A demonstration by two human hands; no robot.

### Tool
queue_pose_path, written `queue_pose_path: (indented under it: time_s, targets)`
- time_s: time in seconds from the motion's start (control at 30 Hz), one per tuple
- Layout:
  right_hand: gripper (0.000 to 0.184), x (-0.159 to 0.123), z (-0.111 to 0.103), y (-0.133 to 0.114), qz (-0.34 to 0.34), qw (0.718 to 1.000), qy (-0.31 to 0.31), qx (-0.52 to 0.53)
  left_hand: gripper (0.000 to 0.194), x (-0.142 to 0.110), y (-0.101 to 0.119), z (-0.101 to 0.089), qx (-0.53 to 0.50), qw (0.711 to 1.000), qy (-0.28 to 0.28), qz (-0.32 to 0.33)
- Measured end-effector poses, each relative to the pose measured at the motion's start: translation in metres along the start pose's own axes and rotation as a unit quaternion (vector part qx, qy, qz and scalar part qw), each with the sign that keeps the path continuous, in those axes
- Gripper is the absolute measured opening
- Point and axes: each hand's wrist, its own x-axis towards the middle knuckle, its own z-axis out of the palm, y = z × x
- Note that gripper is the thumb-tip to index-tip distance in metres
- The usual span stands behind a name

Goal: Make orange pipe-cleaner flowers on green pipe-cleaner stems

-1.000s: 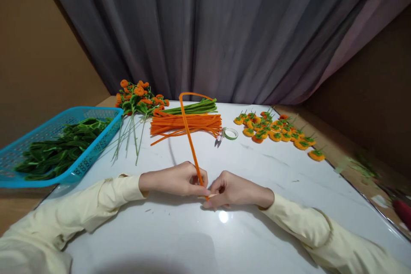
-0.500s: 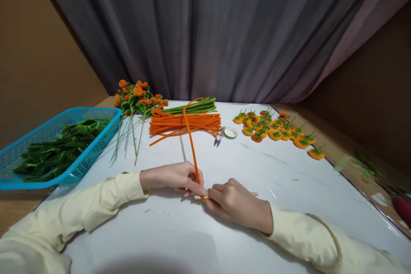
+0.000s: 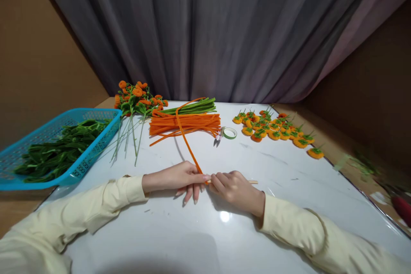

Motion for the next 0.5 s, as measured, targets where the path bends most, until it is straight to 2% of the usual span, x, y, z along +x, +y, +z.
queue_pose_path:
  time_s: [0.1, 0.17, 0.2, 0.23, 0.33, 0.43, 0.5]
  targets:
    - [0.024, 0.001, 0.000, -0.003, 0.046, 0.998, -0.016, 0.046, 0.048, -0.001, 0.001, 0.003, 0.007, 1.000, 0.004, 0.006]
    - [0.017, 0.003, -0.002, -0.005, 0.125, 0.984, -0.045, 0.119, 0.045, -0.003, 0.001, 0.005, 0.062, 0.996, 0.050, 0.049]
    - [0.010, 0.006, -0.004, -0.006, 0.172, 0.968, -0.063, 0.170, 0.044, -0.004, 0.000, 0.006, 0.103, 0.989, 0.075, 0.075]
    - [0.009, 0.008, -0.006, -0.006, 0.219, 0.946, -0.080, 0.225, 0.043, -0.005, -0.001, 0.007, 0.149, 0.979, 0.099, 0.101]
    - [0.031, 0.016, -0.013, -0.002, 0.310, 0.858, -0.123, 0.390, 0.039, -0.005, -0.008, 0.009, 0.299, 0.929, 0.145, 0.164]
    - [0.036, 0.021, -0.019, 0.006, 0.329, 0.755, -0.163, 0.543, 0.036, -0.004, -0.017, 0.010, 0.413, 0.871, 0.159, 0.215]
    - [0.036, 0.022, -0.022, 0.013, 0.341, 0.668, -0.201, 0.630, 0.039, -0.003, -0.021, 0.010, 0.460, 0.841, 0.151, 0.240]
